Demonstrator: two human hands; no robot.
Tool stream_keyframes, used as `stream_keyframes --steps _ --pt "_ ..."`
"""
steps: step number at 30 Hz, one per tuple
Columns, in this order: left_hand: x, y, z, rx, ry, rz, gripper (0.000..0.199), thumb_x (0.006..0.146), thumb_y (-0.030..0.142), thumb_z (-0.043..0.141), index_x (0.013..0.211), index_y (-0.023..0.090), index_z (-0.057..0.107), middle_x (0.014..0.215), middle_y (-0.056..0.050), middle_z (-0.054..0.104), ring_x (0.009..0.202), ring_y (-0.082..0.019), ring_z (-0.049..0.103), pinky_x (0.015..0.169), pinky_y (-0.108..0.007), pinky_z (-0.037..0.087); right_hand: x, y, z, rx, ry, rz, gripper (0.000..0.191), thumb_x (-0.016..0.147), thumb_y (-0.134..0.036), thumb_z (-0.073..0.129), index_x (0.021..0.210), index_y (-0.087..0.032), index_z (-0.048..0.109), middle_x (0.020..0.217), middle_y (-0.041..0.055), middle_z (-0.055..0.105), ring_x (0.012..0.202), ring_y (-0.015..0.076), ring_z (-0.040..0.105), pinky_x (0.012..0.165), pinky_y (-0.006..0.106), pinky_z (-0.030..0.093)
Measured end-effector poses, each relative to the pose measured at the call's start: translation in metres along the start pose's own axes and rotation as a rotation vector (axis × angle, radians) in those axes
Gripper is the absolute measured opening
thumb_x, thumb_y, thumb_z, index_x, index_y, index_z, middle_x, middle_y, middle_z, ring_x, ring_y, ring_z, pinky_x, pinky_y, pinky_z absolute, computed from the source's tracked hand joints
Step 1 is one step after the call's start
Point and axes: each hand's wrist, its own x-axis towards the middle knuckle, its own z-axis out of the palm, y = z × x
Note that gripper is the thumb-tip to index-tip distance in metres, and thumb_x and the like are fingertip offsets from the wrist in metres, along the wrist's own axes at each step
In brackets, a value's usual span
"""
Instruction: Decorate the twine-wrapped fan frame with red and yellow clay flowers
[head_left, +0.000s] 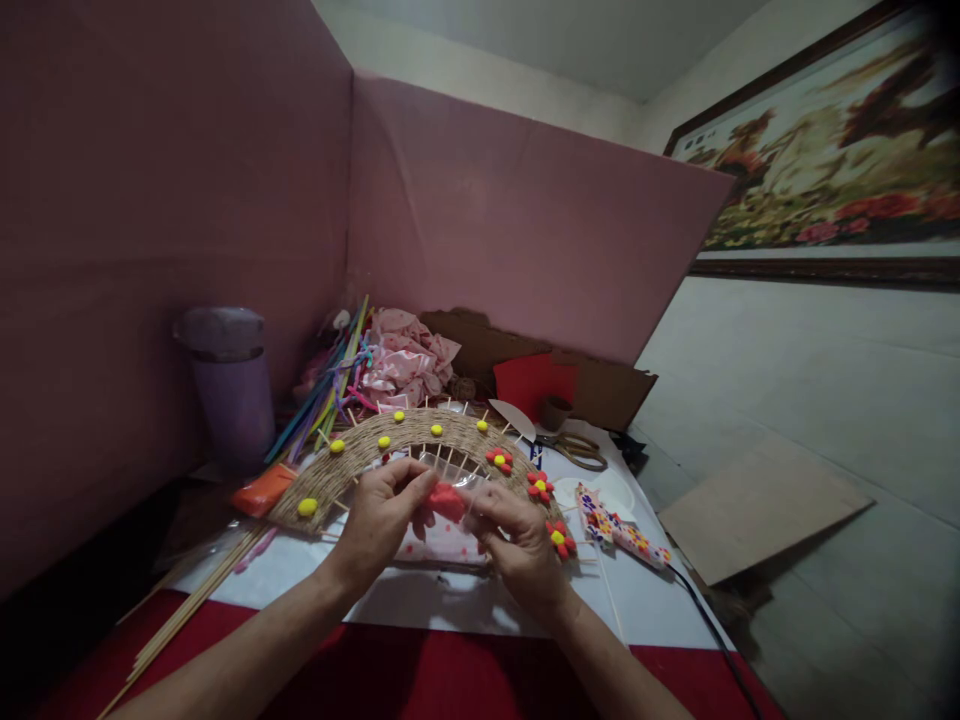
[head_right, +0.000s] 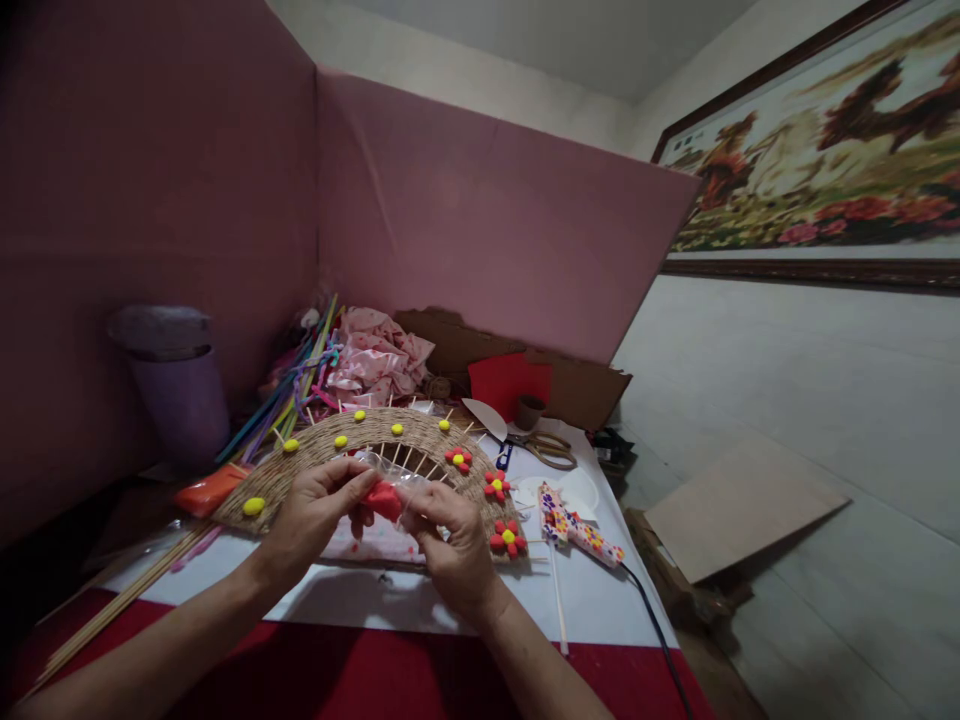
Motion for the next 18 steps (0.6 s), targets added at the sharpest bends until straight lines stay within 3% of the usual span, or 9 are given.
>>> stream_keyframes --steps 4,9,18 --pt "0.0005 -0.0035 0.0002 0.031 0.03 0.016 0.024 0.077 0.035 0.059 0.066 0.014 0.059 0.049 0.002 0.055 0.04 -0.009 0.049 0.039 -0.019 0.04 -0.0005 0.0021 -0.0001 -0.011 -0.014 0.038 0.024 0.081 -0.025 0.061 0.103 -0.026 0.069 0.083 0.0042 0.061 0.07 0.0151 0.055 0.058 0.026 0.046" --pt "-0.0018 -0.0059 0.0024 0.084 0.019 0.017 0.021 0.077 0.034 0.059 0.071 0.014 0.062 0.05 0.002 0.055 0.04 -0.009 0.049 0.037 -0.019 0.041 0.0003 0.0011 0.0001 -0.059 -0.032 0.028 0.026 0.084 -0.024 0.057 0.108 -0.026 0.067 0.093 0.006 0.066 0.082 0.0187 0.059 0.072 0.032 0.048" --pt "-0.0033 -0.004 0.003 0.14 0.024 -0.003 0.018 0.076 0.03 0.059 0.073 0.013 0.064 0.055 0.0 0.059 0.042 -0.01 0.052 0.037 -0.02 0.044 0.0011 -0.0035 -0.0003 -0.057 -0.155 0.027 0.026 0.081 -0.024 0.061 0.106 -0.025 0.067 0.089 0.0034 0.063 0.073 0.0145 0.055 0.065 0.026 0.045"
